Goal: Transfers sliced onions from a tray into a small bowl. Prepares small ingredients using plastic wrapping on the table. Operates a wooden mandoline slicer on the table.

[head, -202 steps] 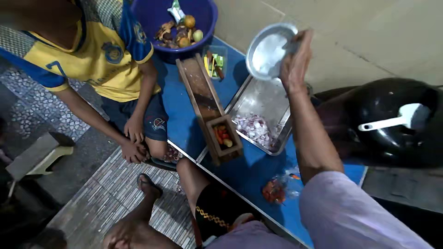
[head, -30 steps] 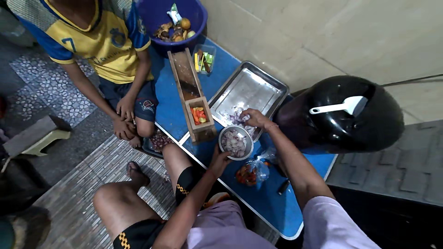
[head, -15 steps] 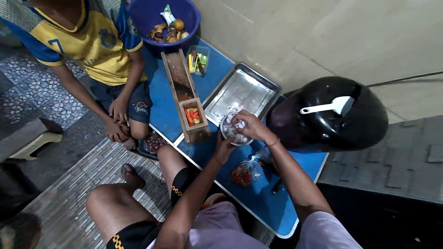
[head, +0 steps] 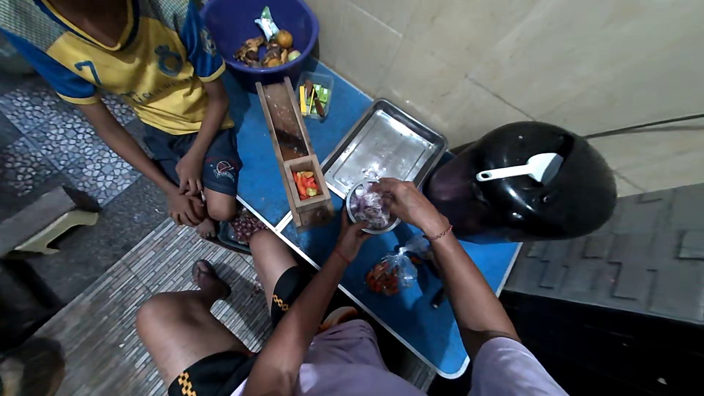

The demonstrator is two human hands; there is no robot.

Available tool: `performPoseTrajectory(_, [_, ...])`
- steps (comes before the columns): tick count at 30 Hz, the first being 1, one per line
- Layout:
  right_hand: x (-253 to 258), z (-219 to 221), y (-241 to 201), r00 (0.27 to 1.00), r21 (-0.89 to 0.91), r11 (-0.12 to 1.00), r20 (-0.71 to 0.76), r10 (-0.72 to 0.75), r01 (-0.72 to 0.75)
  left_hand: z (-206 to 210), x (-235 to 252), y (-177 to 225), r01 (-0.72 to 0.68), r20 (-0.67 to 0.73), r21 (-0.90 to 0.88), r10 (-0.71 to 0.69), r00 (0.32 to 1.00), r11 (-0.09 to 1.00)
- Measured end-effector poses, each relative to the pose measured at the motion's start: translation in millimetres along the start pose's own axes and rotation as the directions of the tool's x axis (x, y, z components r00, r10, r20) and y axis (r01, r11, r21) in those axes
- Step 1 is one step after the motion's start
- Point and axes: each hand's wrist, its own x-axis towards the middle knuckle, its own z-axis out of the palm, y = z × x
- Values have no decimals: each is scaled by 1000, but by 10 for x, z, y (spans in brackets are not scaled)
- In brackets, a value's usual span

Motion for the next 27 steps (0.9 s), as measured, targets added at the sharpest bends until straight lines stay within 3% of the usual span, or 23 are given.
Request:
performPoseTrajectory(2, [18, 59, 15, 999, -25, 1000, -33, 9, -10, -16, -1, -17, -8, 16, 0, 8, 1000, 1000])
performPoseTrajectory(8, [-49, 218, -103, 993, -54, 998, 114, 27, -21, -55, -68, -6, 4, 16, 26, -5, 1000, 1000])
performPoseTrajectory(11, [-161, 113, -210, 999, -28, 999, 39, -15, 16, -103, -69, -33, 9, -9, 19, -9, 1000, 1000])
performPoseTrajectory(15, [-188, 79, -253, 996, -33, 998, -82, 41, -44, -128, -81, -51, 4, 3, 22, -4, 1000, 1000])
performPoseTrajectory(21, [-67, 392, -109, 1000, -75, 997, -4, -21, 20, -117, -144, -8, 3, 32, 63, -5, 999, 998])
performPoseTrajectory(27, [-138, 469, -77, 995, -120, 989, -36, -89, 84, -215, -123, -27, -6, 20, 54, 5, 1000, 999])
